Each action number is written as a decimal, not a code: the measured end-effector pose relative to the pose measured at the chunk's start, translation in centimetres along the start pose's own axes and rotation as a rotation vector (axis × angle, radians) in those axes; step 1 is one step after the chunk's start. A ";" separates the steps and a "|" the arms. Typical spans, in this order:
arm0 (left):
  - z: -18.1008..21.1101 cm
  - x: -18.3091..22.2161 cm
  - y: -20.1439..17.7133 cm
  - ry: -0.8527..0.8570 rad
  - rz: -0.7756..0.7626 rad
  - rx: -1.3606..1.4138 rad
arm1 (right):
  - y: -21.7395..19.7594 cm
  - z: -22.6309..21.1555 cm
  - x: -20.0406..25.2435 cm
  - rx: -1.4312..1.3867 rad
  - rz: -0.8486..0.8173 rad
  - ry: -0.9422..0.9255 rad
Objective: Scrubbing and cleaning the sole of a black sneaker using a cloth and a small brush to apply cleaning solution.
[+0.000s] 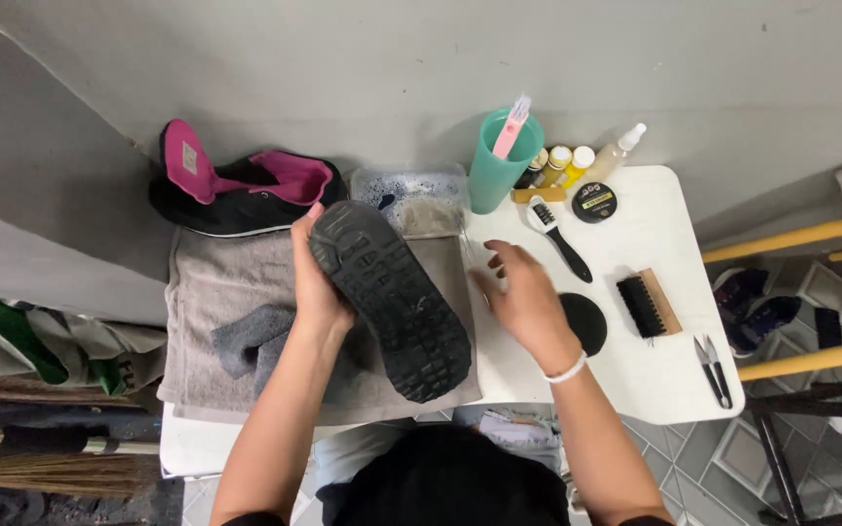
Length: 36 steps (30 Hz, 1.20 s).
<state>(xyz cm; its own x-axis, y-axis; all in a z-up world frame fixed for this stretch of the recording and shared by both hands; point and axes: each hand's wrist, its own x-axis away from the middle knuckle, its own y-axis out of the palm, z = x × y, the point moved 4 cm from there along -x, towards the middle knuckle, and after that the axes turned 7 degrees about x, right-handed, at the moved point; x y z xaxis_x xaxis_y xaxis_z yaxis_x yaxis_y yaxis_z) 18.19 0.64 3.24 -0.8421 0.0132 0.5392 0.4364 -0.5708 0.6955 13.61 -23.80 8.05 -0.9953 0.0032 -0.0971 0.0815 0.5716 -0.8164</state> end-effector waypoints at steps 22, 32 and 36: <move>0.6 -0.6 -0.1 -0.051 -0.015 -0.111 | 1.8 -4.7 -5.9 0.553 0.213 -0.420; -1.1 -0.6 -0.6 -0.029 -0.047 -0.129 | 3.6 -4.1 -7.8 0.667 0.118 -0.403; -0.8 1.9 0.9 0.044 -0.032 -0.148 | 0.4 -4.9 -6.1 0.327 0.160 -0.389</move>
<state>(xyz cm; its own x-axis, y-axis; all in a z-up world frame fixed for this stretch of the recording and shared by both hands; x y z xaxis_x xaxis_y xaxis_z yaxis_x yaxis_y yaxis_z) 16.70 -0.46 4.51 -0.8691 -0.0009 0.4947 0.3605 -0.6858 0.6322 19.50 -19.55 11.13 -0.8811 -0.2707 -0.3878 0.3045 0.3027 -0.9031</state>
